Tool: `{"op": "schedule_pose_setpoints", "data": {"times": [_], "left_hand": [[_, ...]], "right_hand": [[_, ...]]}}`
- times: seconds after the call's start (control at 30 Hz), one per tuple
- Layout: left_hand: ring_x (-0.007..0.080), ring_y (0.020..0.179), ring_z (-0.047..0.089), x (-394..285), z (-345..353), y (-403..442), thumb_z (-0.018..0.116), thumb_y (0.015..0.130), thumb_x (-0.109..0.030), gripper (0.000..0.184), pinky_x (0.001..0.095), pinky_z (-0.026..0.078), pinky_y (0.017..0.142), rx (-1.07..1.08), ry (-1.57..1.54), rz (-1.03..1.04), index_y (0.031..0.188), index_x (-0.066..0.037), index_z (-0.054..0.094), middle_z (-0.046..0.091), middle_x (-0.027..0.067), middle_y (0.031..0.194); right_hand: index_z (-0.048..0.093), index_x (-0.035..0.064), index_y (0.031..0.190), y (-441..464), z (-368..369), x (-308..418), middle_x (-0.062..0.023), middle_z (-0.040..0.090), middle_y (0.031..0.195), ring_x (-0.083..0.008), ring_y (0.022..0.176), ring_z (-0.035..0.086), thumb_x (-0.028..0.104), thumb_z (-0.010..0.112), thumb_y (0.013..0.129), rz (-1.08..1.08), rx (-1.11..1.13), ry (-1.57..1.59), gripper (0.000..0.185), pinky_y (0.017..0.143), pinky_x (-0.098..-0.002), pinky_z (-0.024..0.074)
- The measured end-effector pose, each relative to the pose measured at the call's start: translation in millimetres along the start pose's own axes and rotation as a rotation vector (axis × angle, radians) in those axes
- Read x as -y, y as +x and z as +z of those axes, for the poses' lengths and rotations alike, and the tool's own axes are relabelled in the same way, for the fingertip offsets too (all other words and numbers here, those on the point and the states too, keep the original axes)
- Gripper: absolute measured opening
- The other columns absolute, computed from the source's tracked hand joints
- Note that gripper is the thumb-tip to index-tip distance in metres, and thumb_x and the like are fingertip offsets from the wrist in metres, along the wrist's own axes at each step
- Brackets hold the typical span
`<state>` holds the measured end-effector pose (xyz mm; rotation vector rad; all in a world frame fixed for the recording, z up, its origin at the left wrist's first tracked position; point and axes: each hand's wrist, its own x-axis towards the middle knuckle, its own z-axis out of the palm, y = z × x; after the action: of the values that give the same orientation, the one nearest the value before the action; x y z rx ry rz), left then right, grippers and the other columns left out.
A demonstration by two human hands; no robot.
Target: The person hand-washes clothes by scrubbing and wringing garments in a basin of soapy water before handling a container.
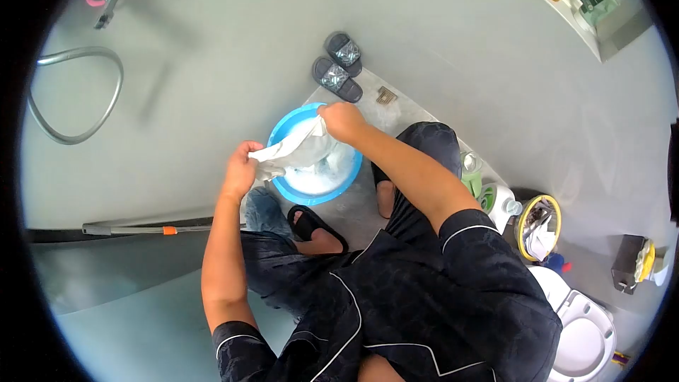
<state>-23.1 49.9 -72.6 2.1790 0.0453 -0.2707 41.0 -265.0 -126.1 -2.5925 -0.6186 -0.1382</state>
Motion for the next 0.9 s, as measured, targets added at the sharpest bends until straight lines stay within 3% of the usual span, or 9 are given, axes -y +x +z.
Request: {"op": "schedule_pose_setpoints", "data": {"times": [0.1,0.23,0.3,0.4,0.53,0.67,0.73,0.83,0.9], "left_hand": [[0.0187,0.094,0.065,-28,13,-19,0.062,0.096,-0.01,0.021,0.0324,0.052,0.087,0.06,0.257,-0.038,0.116,-0.004,0.067,0.07,0.0094,0.1],[0.0234,0.094,0.068,0,27,-9,0.066,0.1,-0.024,0.024,0.0388,0.053,0.088,0.021,0.526,0.033,0.109,-0.004,0.073,0.071,0.0149,0.104],[0.0211,0.094,0.067,18,30,-4,0.063,0.103,-0.029,0.031,0.0366,0.053,0.089,-0.199,0.198,0.072,0.109,0.0,0.075,0.073,0.0138,0.102],[0.0182,0.098,0.066,20,24,-6,0.06,0.105,-0.028,0.035,0.0342,0.051,0.091,-0.203,-0.144,-0.017,0.112,0.003,0.073,0.074,0.0122,0.104],[0.0166,0.101,0.065,-16,17,-9,0.057,0.106,-0.026,0.034,0.033,0.05,0.093,-0.258,-0.184,0.101,0.117,0.004,0.07,0.074,0.0102,0.106],[0.0204,0.098,0.067,-54,3,-8,0.06,0.105,-0.028,0.035,0.0342,0.051,0.092,-0.209,-0.085,0.17,0.119,0.003,0.068,0.075,0.0132,0.103],[0.026,0.097,0.069,-65,-10,-9,0.063,0.103,-0.03,0.036,0.0362,0.052,0.09,-0.006,0.291,0.132,0.12,0.001,0.067,0.074,0.0175,0.103],[0.0299,0.096,0.069,-77,-27,-6,0.064,0.102,-0.032,0.037,0.0376,0.052,0.089,-0.107,0.344,0.056,0.119,0.0,0.067,0.073,0.02,0.103],[0.0286,0.096,0.069,-79,-37,-5,0.063,0.103,-0.032,0.037,0.0375,0.052,0.088,-0.183,0.358,0.114,0.119,0.001,0.067,0.073,0.0191,0.103]], "right_hand": [[0.072,0.0065,0.103,1,2,0,-0.0196,0.074,0.097,-0.0385,0.093,0.072,0.009,0.061,0.088,0.01,-0.058,0.096,0.018,0.082,-0.0497,0.0567],[0.072,0.0064,0.104,3,-2,-3,-0.0182,0.075,0.101,-0.0398,0.096,0.07,0.013,0.061,0.094,0.039,-0.049,0.345,0.016,0.087,-0.05,0.0544],[0.071,0.0065,0.105,4,0,-11,-0.0181,0.074,0.103,-0.04,0.099,0.069,0.013,0.06,0.095,0.049,0.031,0.332,0.016,0.088,-0.0501,0.0535],[0.071,0.007,0.109,-2,13,-17,-0.019,0.073,0.107,-0.0398,0.105,0.068,0.011,0.061,0.095,0.087,0.17,0.344,0.018,0.091,-0.0493,0.0523],[0.072,0.0073,0.114,-8,28,-25,-0.0191,0.072,0.111,-0.0386,0.108,0.067,0.008,0.063,0.092,0.034,0.435,0.234,0.023,0.093,-0.0482,0.0518],[0.073,0.0102,0.114,-1,34,-23,-0.0199,0.073,0.111,-0.0387,0.108,0.068,0.011,0.067,0.09,0.042,0.311,0.21,0.025,0.094,-0.0488,0.0522],[0.072,0.0083,0.114,-1,15,-17,-0.0202,0.073,0.109,-0.0388,0.107,0.068,0.018,0.07,0.091,0.025,-0.036,0.654,0.025,0.093,-0.0484,0.0526],[0.071,0.0066,0.112,7,1,-18,-0.0205,0.073,0.107,-0.0392,0.105,0.068,0.022,0.07,0.093,0.099,0.154,0.439,0.024,0.091,-0.0478,0.0531],[0.071,0.0061,0.111,14,-17,-11,-0.0201,0.073,0.106,-0.0396,0.104,0.068,0.023,0.069,0.094,0.076,0.065,0.48,0.024,0.091,-0.0479,0.0531]]}}
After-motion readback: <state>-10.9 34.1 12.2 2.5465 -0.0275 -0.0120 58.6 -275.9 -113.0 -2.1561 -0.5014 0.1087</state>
